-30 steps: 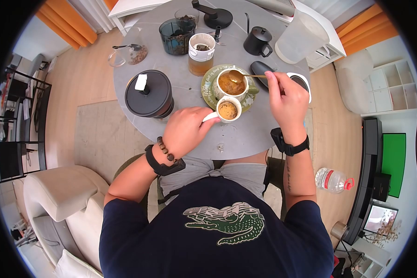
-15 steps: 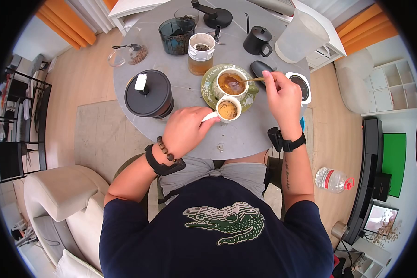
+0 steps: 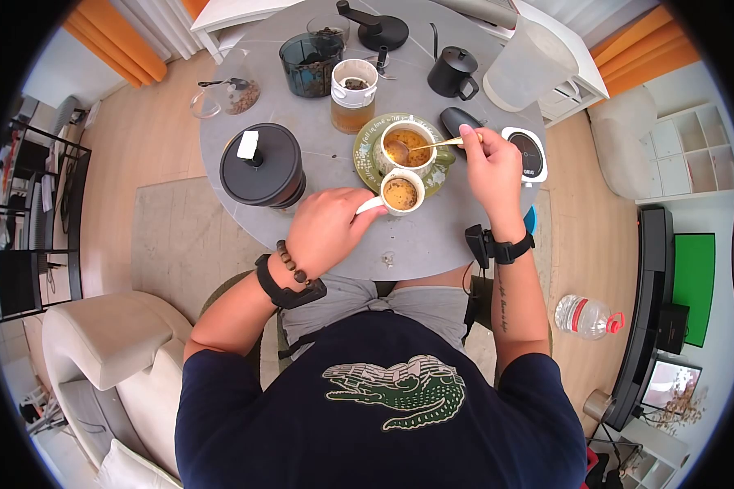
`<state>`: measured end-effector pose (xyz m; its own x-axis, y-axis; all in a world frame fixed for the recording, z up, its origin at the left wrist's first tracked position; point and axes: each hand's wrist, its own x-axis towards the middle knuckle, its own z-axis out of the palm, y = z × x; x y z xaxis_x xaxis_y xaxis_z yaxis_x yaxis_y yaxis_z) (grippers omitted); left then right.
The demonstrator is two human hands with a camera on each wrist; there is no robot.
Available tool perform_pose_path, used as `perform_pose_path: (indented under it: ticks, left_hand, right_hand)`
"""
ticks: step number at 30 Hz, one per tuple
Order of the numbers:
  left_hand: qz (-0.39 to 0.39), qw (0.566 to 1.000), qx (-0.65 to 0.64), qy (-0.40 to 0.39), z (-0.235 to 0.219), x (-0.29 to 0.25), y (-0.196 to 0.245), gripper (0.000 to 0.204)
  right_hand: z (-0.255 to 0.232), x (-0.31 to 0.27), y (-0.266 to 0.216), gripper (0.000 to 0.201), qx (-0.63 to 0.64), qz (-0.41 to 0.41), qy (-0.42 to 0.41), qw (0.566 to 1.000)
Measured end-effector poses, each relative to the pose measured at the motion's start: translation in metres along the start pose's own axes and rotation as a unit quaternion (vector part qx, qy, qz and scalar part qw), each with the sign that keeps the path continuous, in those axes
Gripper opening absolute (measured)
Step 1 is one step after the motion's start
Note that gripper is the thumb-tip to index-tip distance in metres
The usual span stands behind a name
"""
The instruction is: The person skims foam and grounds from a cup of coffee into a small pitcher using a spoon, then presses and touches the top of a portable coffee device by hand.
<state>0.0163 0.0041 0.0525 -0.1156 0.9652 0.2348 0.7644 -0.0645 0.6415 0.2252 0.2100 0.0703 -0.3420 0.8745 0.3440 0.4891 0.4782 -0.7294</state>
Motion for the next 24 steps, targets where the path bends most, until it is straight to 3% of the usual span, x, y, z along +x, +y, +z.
perform_pose_path:
  ticks: [10, 24]
  left_hand:
    - [0.003, 1.0, 0.003, 0.003, 0.0, 0.0, 0.0, 0.026]
    - [0.006, 1.0, 0.003, 0.007, 0.001, 0.0, -0.001, 0.027]
  right_hand:
    - [0.003, 0.004, 0.021, 0.041, 0.087, 0.089, -0.012, 0.992]
    - [-0.017, 0.007, 0.012, 0.042, 0.131, 0.124, -0.003, 0.984]
